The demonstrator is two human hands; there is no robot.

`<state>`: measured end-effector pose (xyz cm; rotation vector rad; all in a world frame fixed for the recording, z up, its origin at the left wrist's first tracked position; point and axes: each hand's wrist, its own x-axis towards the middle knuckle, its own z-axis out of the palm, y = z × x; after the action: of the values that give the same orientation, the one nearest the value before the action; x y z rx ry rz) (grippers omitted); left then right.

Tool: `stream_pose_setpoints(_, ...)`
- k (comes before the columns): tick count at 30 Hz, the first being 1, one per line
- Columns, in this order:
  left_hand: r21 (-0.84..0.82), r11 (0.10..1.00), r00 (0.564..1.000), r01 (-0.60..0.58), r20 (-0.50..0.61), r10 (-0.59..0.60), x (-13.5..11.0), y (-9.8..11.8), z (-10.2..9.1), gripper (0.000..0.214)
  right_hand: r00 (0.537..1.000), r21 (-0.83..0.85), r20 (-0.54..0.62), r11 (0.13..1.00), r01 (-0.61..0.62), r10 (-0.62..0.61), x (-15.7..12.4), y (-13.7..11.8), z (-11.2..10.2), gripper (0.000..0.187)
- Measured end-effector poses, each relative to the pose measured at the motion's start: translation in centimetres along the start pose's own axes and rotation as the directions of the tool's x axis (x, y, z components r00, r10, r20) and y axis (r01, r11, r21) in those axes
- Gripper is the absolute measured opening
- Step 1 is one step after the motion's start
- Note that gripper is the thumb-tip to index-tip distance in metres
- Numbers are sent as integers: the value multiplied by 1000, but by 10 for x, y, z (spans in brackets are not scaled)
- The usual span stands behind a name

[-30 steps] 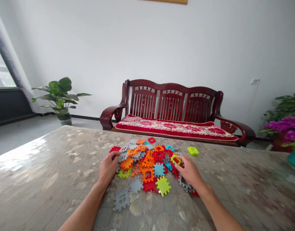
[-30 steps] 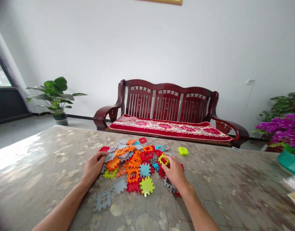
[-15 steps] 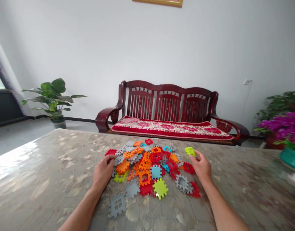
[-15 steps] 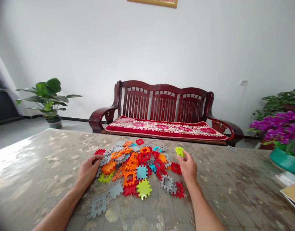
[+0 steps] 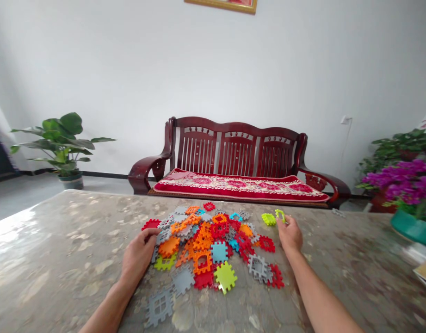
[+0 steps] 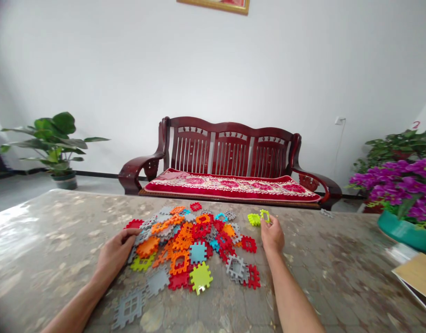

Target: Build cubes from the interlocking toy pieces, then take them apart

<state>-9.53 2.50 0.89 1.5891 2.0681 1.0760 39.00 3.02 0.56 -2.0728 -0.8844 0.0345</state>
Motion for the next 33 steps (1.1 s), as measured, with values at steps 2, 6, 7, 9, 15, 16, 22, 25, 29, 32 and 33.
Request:
stream_pose_setpoints(2, -9, 1000, 1000, 8, 2, -8, 0, 0, 0, 29, 999, -48, 27, 998, 39, -38, 3, -4, 2, 52)
stream_pose_setpoints(6, 4, 1000, 1000, 8, 1, -8, 0, 0, 0, 29, 985, -110, 74, 980, 166, -158, 2, -7, 7, 53)
stream_pose_setpoints(7, 11, 1000, 1000, 5, 1, -5, 0, 0, 0, 29, 982, -134, 83, 974, 181, -171, 1, -8, 7, 53)
stream_pose_setpoints(9, 19, 1000, 1000, -1, -3, 1, 0, -1, 0, 28, 980, -186, 97, 964, 190, -175, -2, -9, 6, 53)
stream_pose_setpoints(15, 11, 1000, 1000, -17, -9, 17, 2, -4, 2, 28, 976, -274, 93, 938, 214, -195, -6, -16, 2, 49)
stream_pose_setpoints(16, 12, 1000, 1000, -17, -9, 17, 2, -4, 2, 28, 974, -290, 88, 930, 226, -209, -6, -16, 2, 48)
stream_pose_setpoints(22, 19, 1000, 1000, -21, -11, 21, 1, -3, 2, 28, 956, -342, 109, 893, 292, -271, -8, -18, 1, 48)
stream_pose_setpoints(25, 13, 999, 999, -33, -21, 34, 1, -2, 1, 27, 956, -352, 114, 889, 294, -271, -8, -18, 1, 48)
stream_pose_setpoints(29, 13, 999, 999, -40, -22, 41, 0, -2, 1, 28, 960, -309, 99, 909, 278, -260, -7, -14, 5, 49)
stream_pose_setpoints(32, 31, 999, 1000, -27, -15, 27, 0, -1, 1, 28, 974, -98, 37, 969, 225, -223, -2, -4, 10, 52)
stream_pose_setpoints(33, 34, 999, 1000, -24, -16, 25, -1, -1, 1, 28, 982, 7, 7, 982, 188, -188, 1, 1, 11, 52)
